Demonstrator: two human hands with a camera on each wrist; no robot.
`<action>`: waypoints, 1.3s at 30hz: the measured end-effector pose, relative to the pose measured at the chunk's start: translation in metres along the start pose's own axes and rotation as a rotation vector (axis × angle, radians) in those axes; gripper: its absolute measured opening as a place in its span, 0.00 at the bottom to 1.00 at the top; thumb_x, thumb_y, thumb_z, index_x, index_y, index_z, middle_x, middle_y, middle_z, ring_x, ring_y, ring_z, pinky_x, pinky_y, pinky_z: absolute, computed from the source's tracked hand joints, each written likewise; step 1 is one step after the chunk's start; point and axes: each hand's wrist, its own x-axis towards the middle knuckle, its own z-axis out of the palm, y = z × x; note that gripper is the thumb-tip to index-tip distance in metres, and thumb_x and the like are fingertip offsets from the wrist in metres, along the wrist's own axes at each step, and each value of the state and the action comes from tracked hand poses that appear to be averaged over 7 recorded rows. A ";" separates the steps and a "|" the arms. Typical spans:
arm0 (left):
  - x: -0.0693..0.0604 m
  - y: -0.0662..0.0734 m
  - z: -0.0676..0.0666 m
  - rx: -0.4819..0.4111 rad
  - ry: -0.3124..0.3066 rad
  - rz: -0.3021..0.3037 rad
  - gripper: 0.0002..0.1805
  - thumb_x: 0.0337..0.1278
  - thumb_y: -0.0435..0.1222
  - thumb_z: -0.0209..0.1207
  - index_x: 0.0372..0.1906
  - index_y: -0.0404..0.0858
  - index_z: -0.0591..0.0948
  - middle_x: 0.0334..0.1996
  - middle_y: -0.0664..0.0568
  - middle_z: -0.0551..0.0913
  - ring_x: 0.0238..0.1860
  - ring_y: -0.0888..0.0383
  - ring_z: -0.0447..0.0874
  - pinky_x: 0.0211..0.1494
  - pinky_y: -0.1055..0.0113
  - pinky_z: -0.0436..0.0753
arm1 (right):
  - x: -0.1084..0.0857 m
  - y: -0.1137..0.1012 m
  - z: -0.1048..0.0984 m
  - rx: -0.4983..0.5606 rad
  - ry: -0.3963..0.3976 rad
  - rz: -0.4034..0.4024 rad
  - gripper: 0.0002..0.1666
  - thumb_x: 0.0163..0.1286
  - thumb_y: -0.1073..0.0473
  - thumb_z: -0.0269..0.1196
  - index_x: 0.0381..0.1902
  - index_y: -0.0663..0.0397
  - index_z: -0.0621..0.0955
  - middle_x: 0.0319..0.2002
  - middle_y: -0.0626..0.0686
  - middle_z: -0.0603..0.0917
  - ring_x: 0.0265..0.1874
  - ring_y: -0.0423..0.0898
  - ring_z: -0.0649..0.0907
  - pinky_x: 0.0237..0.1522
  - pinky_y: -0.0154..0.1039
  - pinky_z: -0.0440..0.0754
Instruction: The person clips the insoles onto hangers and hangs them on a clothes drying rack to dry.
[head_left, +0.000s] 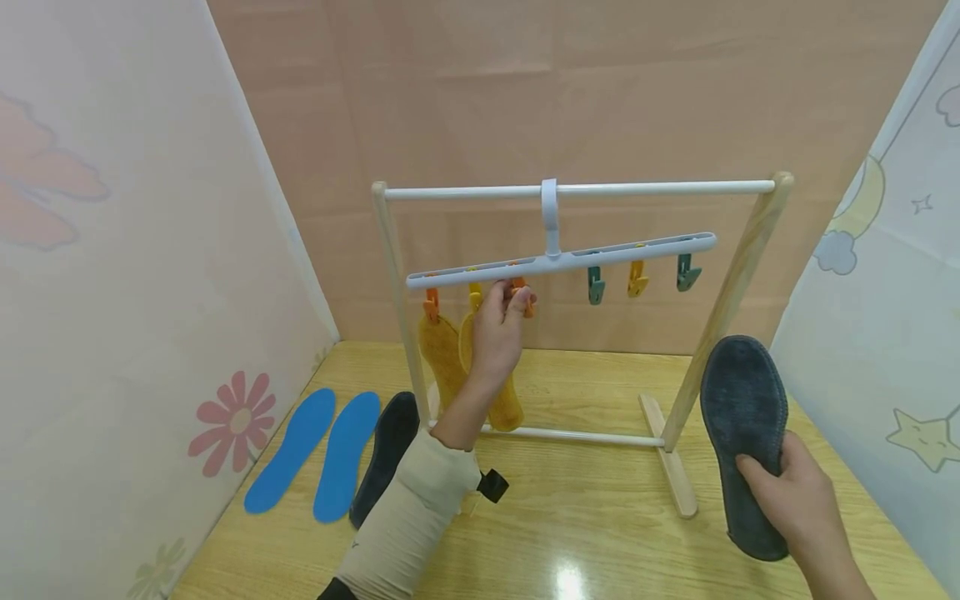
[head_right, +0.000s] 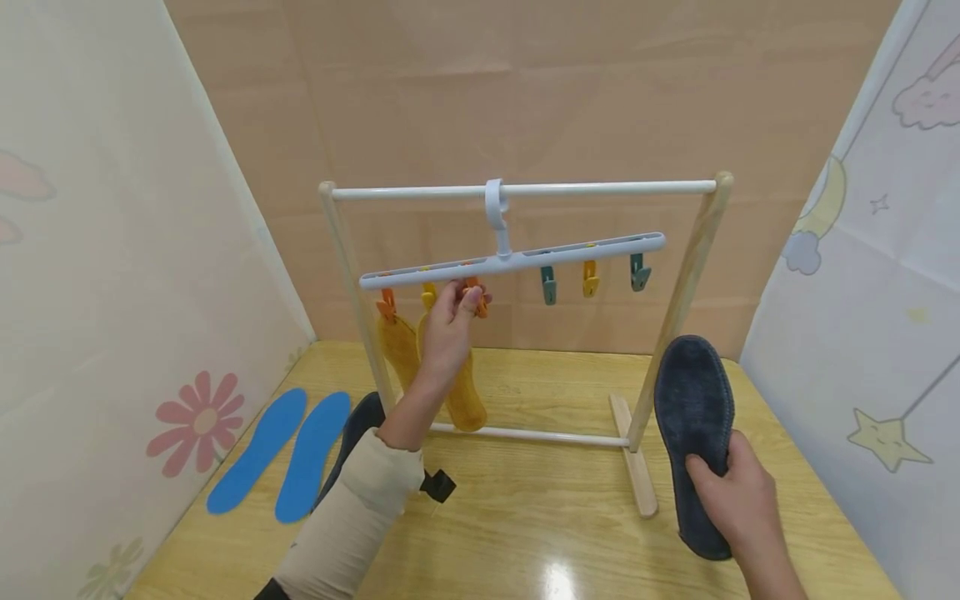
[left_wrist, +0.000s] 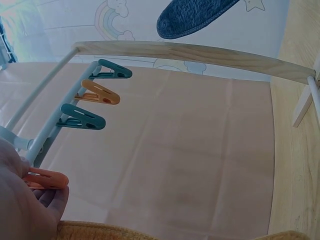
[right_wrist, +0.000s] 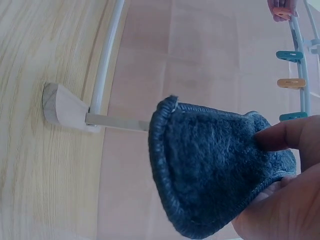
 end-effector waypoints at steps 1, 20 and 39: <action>0.000 0.000 0.000 -0.006 0.003 0.003 0.15 0.76 0.42 0.52 0.52 0.34 0.78 0.41 0.43 0.85 0.42 0.53 0.81 0.48 0.62 0.81 | -0.001 -0.001 0.001 0.004 -0.001 -0.007 0.28 0.72 0.56 0.61 0.61 0.68 0.70 0.53 0.75 0.79 0.32 0.37 0.78 0.30 0.40 0.77; 0.001 -0.007 0.003 0.011 0.135 0.091 0.17 0.76 0.43 0.54 0.51 0.31 0.78 0.30 0.42 0.83 0.38 0.47 0.88 0.34 0.73 0.77 | -0.007 -0.018 0.031 0.003 -0.064 -0.173 0.25 0.71 0.57 0.62 0.61 0.65 0.72 0.50 0.71 0.84 0.36 0.47 0.84 0.32 0.42 0.80; 0.003 -0.003 0.011 -0.089 0.256 0.022 0.15 0.75 0.42 0.56 0.48 0.32 0.77 0.38 0.42 0.82 0.36 0.48 0.86 0.39 0.69 0.83 | -0.010 -0.044 0.058 0.032 -0.151 -0.275 0.23 0.69 0.59 0.64 0.60 0.60 0.75 0.48 0.65 0.87 0.41 0.57 0.86 0.35 0.47 0.81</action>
